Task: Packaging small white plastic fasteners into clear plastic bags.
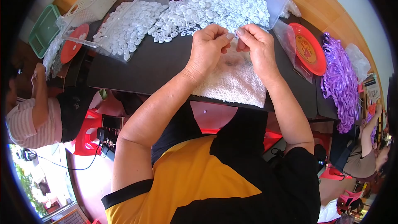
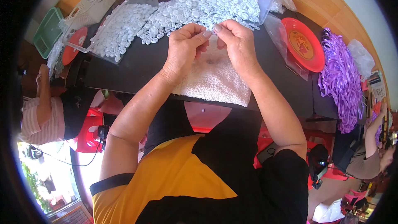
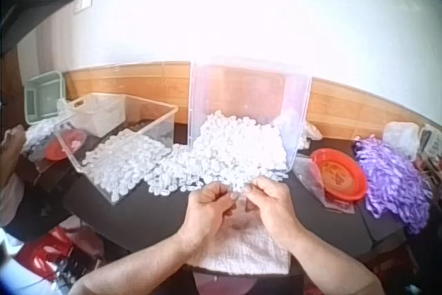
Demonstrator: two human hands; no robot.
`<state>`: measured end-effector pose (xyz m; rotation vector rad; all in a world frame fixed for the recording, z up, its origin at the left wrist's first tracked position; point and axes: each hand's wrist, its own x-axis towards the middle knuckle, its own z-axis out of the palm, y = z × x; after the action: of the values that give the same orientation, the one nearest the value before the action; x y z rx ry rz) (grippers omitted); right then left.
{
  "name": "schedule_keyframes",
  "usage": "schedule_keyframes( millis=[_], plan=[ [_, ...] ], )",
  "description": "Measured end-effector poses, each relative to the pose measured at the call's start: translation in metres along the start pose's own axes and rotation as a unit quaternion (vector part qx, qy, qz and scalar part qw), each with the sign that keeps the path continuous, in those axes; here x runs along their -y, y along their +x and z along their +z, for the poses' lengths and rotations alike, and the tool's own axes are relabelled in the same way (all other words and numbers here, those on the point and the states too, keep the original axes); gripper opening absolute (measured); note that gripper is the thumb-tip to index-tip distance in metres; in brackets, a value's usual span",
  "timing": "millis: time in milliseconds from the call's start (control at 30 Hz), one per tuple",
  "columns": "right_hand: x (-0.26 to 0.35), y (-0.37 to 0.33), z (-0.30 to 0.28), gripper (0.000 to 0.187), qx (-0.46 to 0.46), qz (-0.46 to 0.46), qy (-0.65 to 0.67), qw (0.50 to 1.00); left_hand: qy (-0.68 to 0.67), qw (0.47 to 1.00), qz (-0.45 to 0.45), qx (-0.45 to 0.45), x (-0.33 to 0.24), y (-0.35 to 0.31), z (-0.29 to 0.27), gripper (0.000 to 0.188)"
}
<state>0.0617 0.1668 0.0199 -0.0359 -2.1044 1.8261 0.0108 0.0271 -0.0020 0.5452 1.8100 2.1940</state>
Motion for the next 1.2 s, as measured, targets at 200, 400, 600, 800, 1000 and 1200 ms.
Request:
schedule_keyframes(
  millis=[200,400,600,800,1000,1200],
  plan=[
    [0.001,0.001,-0.002,0.018,0.021,-0.013,-0.049,0.998,0.001,1.000,-0.003,-0.009,0.000,0.000,0.001,0.011],
    [-0.008,0.001,0.004,0.015,0.024,-0.024,-0.014,0.999,-0.013,1.000,-0.008,-0.019,0.002,0.000,0.000,0.012],
    [-0.003,0.000,0.001,0.017,0.023,-0.018,-0.026,0.999,-0.027,1.000,-0.009,-0.008,-0.002,-0.001,0.001,0.012],
    [-0.007,0.006,-0.010,0.018,0.024,-0.007,0.023,0.999,-0.002,0.999,-0.043,0.012,-0.013,-0.004,0.001,0.018],
    [0.005,0.003,-0.016,0.021,0.031,0.020,0.003,0.999,-0.027,0.998,-0.048,-0.008,-0.010,-0.002,-0.001,0.017],
    [0.005,0.010,-0.044,0.021,0.038,-0.007,-0.152,0.988,-0.012,0.998,-0.040,-0.038,-0.006,0.001,-0.008,0.015]
  ],
)
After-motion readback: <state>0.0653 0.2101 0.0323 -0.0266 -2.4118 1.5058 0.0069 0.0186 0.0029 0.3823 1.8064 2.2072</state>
